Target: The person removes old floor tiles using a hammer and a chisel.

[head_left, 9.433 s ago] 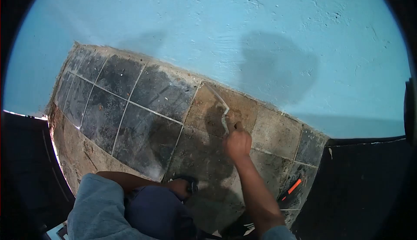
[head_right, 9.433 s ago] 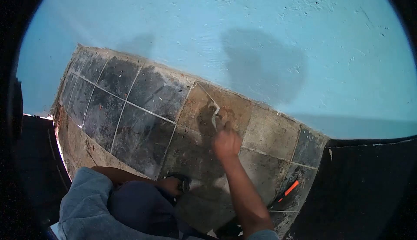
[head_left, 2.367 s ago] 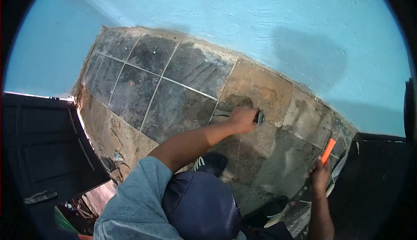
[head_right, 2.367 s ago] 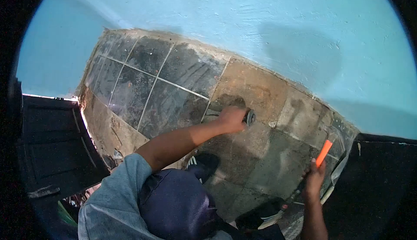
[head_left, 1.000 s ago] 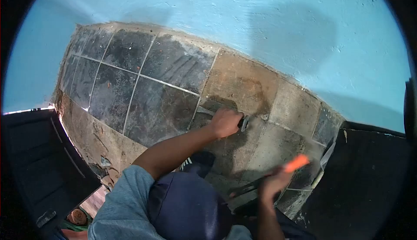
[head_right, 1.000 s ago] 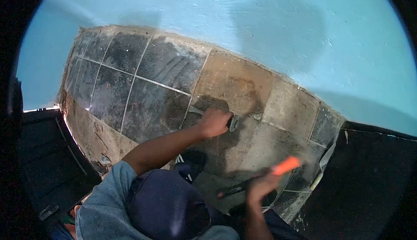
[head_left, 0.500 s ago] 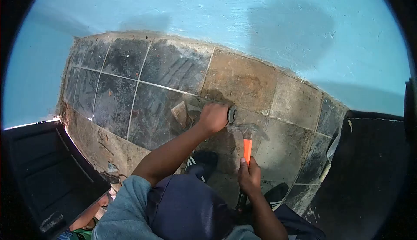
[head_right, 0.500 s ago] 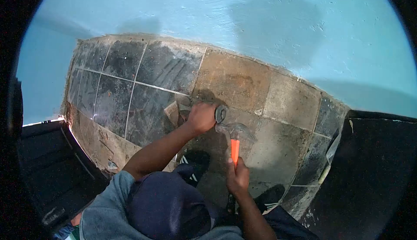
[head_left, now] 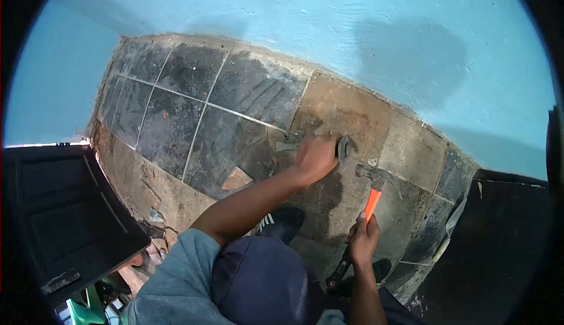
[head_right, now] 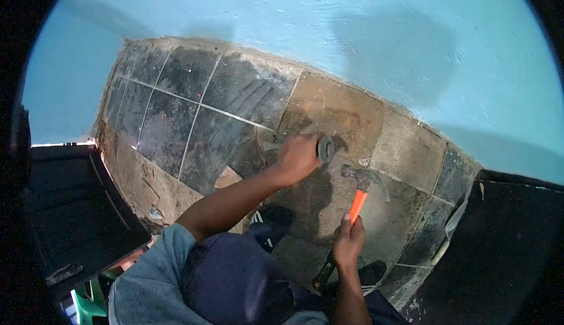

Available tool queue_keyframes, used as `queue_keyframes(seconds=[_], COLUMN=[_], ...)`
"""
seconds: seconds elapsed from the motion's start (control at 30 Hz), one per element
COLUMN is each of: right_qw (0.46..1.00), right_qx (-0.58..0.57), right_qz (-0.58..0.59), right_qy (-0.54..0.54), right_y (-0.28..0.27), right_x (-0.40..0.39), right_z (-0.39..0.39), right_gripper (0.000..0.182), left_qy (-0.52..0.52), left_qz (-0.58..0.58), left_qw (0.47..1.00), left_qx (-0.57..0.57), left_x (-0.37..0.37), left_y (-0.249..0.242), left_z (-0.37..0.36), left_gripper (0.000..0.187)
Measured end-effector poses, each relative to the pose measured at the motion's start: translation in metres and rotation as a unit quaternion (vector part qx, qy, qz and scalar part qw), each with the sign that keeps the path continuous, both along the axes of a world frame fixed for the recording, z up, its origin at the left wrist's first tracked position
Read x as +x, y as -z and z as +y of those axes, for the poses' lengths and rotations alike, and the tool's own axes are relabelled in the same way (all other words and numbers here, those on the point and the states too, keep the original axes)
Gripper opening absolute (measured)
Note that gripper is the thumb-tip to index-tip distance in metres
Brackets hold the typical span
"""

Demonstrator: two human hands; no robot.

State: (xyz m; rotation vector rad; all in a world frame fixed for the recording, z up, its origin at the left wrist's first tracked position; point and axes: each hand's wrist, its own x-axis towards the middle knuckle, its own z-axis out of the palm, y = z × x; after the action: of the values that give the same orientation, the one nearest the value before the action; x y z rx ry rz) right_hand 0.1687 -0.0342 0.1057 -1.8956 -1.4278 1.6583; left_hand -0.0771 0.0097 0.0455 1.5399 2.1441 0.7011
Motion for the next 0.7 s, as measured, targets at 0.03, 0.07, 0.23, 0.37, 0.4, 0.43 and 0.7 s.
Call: queue_keyframes(seconds=[0.03,0.07,0.23,0.37,0.4,0.43,0.7], right_qw=[1.000,1.000,1.000,0.998,0.998,0.998,0.986], right_qx=[-0.008,-0.015,0.015,0.033,0.037,0.040,0.136], right_qz=[0.005,0.011,0.022,0.048,0.046,0.045,0.094], right_qy=[0.004,0.011,-0.017,-0.014,-0.018,-0.023,-0.019], right_y=[-0.002,-0.003,0.008,0.011,0.008,0.000,-0.051], right_x=[-0.001,0.000,0.003,-0.008,-0.012,-0.017,-0.065], right_z=[0.001,0.002,0.005,0.021,0.028,0.035,0.104], right_gripper=[0.029,0.028,0.034,0.032,0.032,0.032,0.033], left_qy=[-0.008,-0.038,-0.125,-0.075,-0.059,-0.042,-0.020], left_qz=[0.001,-0.018,-0.099,-0.109,-0.117,-0.126,-0.052], left_qw=[1.000,0.999,0.987,0.991,0.991,0.991,0.997], left_qx=[-0.013,-0.025,0.001,0.003,-0.009,-0.022,-0.059], left_x=[-0.003,-0.008,-0.047,-0.075,-0.080,-0.085,-0.086], left_y=[-0.002,0.003,0.034,0.027,0.022,0.020,0.032], left_z=[0.003,0.005,0.009,0.007,0.008,0.010,0.020], left_gripper=[0.028,0.027,0.021,0.029,0.031,0.033,0.037])
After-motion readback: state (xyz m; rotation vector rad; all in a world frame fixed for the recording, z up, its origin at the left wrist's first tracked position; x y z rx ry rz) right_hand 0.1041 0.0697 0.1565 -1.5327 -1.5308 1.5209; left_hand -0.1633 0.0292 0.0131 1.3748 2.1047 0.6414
